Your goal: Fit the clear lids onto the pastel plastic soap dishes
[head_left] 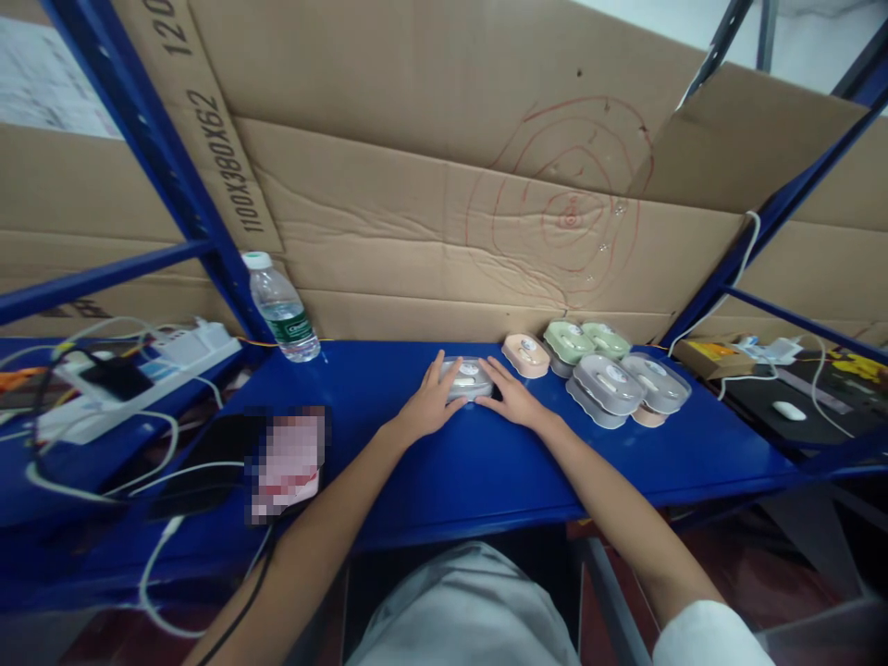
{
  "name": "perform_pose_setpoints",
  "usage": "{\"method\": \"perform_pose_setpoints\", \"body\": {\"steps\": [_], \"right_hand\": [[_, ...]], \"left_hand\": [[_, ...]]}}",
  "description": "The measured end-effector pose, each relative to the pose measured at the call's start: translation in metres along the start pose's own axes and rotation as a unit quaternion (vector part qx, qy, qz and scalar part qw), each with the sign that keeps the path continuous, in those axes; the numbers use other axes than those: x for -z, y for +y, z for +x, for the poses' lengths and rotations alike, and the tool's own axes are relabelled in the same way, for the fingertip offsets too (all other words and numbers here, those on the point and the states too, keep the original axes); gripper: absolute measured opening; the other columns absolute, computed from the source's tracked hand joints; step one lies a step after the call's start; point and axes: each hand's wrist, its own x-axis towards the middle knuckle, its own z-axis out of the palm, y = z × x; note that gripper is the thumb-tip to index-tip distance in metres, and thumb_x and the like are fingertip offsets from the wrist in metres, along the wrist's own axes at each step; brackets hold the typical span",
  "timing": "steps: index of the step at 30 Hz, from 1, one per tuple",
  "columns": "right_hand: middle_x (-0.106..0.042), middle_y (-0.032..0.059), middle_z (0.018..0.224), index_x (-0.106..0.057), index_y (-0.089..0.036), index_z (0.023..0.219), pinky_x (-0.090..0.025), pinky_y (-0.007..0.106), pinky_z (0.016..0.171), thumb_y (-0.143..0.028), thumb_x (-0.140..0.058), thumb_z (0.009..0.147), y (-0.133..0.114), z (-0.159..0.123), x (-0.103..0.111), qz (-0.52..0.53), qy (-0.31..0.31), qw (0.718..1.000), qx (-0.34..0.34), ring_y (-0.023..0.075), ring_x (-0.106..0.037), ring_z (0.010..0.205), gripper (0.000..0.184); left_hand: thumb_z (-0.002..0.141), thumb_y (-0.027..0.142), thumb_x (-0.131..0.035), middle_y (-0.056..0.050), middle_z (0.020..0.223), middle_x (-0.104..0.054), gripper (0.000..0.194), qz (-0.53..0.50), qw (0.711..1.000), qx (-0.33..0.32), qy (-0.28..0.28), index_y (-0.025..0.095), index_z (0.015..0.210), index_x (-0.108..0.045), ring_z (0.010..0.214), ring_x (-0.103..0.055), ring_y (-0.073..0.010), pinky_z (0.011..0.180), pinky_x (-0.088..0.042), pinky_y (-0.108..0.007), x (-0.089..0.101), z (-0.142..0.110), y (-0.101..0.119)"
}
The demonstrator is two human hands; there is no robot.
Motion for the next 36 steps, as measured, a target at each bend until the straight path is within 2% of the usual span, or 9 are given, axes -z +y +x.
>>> {"method": "perform_pose_setpoints", "body": {"steps": [4,8,13,16,20,25,29,32,36], "right_hand": [[-0.019,0.0138,0.176,-0.023,-0.029,0.169,-0.029,0.052,0.129,-0.044,-0.066,0.101,-0.007,-0.001,0.002,0.003,-0.001,1.0,0.013,0.0271,-0.019,0.163,0.082],[-0.022,0.0157,0.175,-0.03,-0.027,0.167,-0.03,0.05,0.128,-0.043,-0.066,0.101,-0.008,0.0,0.003,0.015,0.01,1.0,0.018,0.0269,-0.023,0.162,0.077],[-0.04,0.0173,0.167,-0.047,-0.026,0.159,-0.031,0.052,0.127,-0.044,-0.071,0.098,0.001,0.003,0.003,0.007,0.037,0.999,0.004,0.0289,-0.036,0.157,0.068],[-0.049,0.0171,0.159,-0.052,-0.025,0.154,-0.034,0.053,0.126,-0.046,-0.076,0.093,0.006,0.004,0.001,0.004,0.059,0.998,0.008,0.0304,-0.042,0.154,0.068],[-0.045,0.0149,0.163,-0.05,-0.029,0.156,-0.039,0.053,0.124,-0.046,-0.071,0.097,0.004,0.002,-0.001,-0.021,0.058,0.998,0.011,0.0321,-0.045,0.151,0.065],[-0.04,0.0109,0.168,-0.049,-0.034,0.158,-0.049,0.054,0.116,-0.044,-0.068,0.099,-0.005,-0.001,-0.001,-0.068,0.042,0.996,-0.032,0.0373,-0.055,0.142,0.063],[-0.039,0.0123,0.168,-0.046,-0.033,0.16,-0.044,0.052,0.12,-0.046,-0.073,0.095,-0.006,-0.001,-0.002,-0.052,0.045,0.997,-0.017,0.0347,-0.048,0.149,0.071],[-0.039,0.0166,0.165,-0.047,-0.027,0.158,-0.039,0.052,0.124,-0.045,-0.075,0.093,-0.002,0.001,-0.003,-0.03,0.061,0.998,-0.007,0.0333,-0.044,0.152,0.073],[-0.046,0.0167,0.16,-0.055,-0.025,0.15,-0.035,0.054,0.126,-0.044,-0.074,0.093,0.004,0.004,0.002,-0.017,0.096,0.995,0.003,0.0324,-0.044,0.151,0.063]], "left_hand": [[0.101,0.051,-0.059,-0.019,0.177,-0.011,0.079,-0.006,1.0,0.024,0.004,0.024,0.168,-0.026,0.161,-0.025,-0.0366,0.124,-0.034,-0.049,0.003,0.001,-0.005],[0.099,0.053,-0.061,-0.019,0.175,-0.024,0.078,-0.012,0.999,0.035,0.013,0.024,0.165,-0.034,0.159,-0.03,-0.0358,0.124,-0.034,-0.049,0.005,0.002,-0.009],[0.1,0.047,-0.06,-0.013,0.178,-0.013,0.074,-0.018,0.999,0.002,0.027,0.027,0.166,-0.033,0.163,-0.019,-0.0321,0.128,-0.028,-0.048,0.002,0.002,-0.009],[0.101,0.046,-0.059,-0.013,0.178,-0.011,0.073,-0.023,0.999,-0.014,0.024,0.026,0.166,-0.033,0.163,-0.02,-0.0314,0.128,-0.028,-0.047,0.001,0.003,-0.011],[0.101,0.045,-0.06,-0.014,0.178,-0.011,0.074,-0.026,0.999,-0.012,0.018,0.027,0.167,-0.032,0.16,-0.027,-0.0344,0.126,-0.033,-0.048,0.002,0.004,-0.015],[0.1,0.046,-0.06,-0.013,0.178,-0.01,0.072,-0.032,0.999,-0.008,0.025,0.032,0.166,-0.033,0.154,-0.039,-0.04,0.12,-0.042,-0.054,0.003,0.004,-0.017],[0.098,0.046,-0.063,-0.013,0.177,-0.018,0.069,-0.05,0.998,-0.009,0.04,0.03,0.162,-0.042,0.156,-0.037,-0.0393,0.122,-0.038,-0.054,0.002,0.005,-0.017],[0.095,0.044,-0.069,-0.013,0.174,-0.028,0.071,-0.067,0.996,-0.016,0.054,0.028,0.16,-0.045,0.158,-0.032,-0.0359,0.126,-0.032,-0.052,0.001,0.007,-0.018],[0.091,0.044,-0.074,-0.016,0.174,-0.026,0.092,-0.091,0.993,-0.012,0.074,0.025,0.168,-0.027,0.164,-0.013,-0.0341,0.128,-0.027,-0.053,-0.002,0.013,-0.02]]}}
